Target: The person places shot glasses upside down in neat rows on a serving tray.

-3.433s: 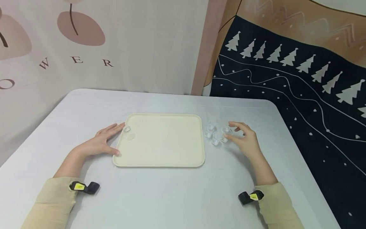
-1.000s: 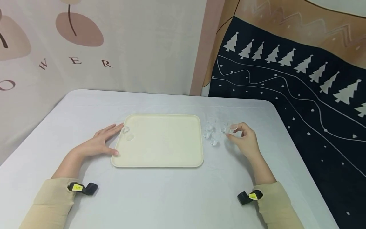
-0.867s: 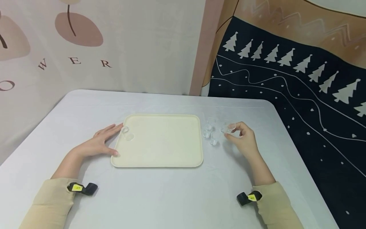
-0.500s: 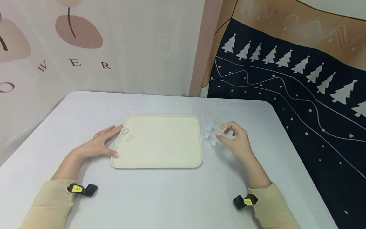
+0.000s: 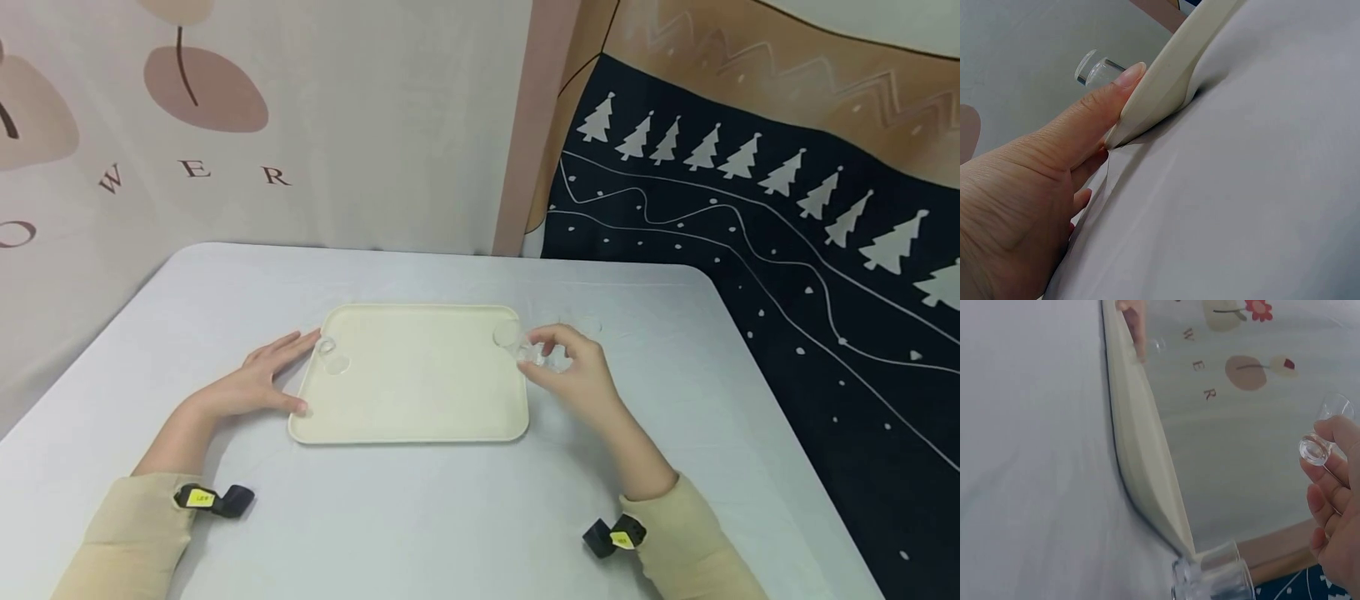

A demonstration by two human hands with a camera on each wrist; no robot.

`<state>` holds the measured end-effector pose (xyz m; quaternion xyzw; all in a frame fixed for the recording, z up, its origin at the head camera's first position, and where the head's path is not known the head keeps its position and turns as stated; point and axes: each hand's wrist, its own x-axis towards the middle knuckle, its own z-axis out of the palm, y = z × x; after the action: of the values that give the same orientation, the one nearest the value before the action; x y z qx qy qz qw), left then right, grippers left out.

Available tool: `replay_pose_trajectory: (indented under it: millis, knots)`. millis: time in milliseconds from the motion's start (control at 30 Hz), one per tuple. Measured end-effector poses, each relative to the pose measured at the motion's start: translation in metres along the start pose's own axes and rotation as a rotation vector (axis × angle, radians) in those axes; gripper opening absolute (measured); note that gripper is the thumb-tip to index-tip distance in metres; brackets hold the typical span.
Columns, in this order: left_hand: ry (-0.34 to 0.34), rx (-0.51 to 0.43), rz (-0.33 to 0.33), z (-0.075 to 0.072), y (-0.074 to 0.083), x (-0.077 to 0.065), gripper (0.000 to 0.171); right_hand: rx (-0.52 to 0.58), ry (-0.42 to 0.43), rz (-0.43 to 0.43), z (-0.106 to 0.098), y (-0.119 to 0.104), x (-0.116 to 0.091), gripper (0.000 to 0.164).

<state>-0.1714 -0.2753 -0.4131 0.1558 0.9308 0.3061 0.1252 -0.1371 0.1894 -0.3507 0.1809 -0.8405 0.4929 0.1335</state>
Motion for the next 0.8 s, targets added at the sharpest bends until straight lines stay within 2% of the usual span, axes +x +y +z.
replay_pose_trajectory:
  millis: [100, 333, 533, 667, 800]
  knots:
    - [0.001, 0.001, -0.003, 0.0, 0.0, 0.0, 0.117, 0.018, -0.011, -0.051, 0.007, -0.008, 0.003, 0.029]
    - [0.002, 0.003, -0.003, 0.001, 0.0, -0.001, 0.117, 0.093, -0.054, -0.166, 0.02, -0.054, 0.012, 0.025]
    - [0.0, 0.005, 0.002, 0.0, 0.0, -0.001, 0.116, 0.115, -0.06, -0.221, 0.045, -0.036, 0.025, 0.027]
    - [0.001, 0.01, 0.004, 0.0, 0.0, -0.001, 0.116, 0.132, -0.076, -0.25, 0.06, -0.037, 0.031, 0.025]
    - [0.006, 0.011, 0.007, 0.0, 0.001, -0.001, 0.116, 0.147, -0.081, -0.242, 0.073, -0.04, 0.035, 0.025]
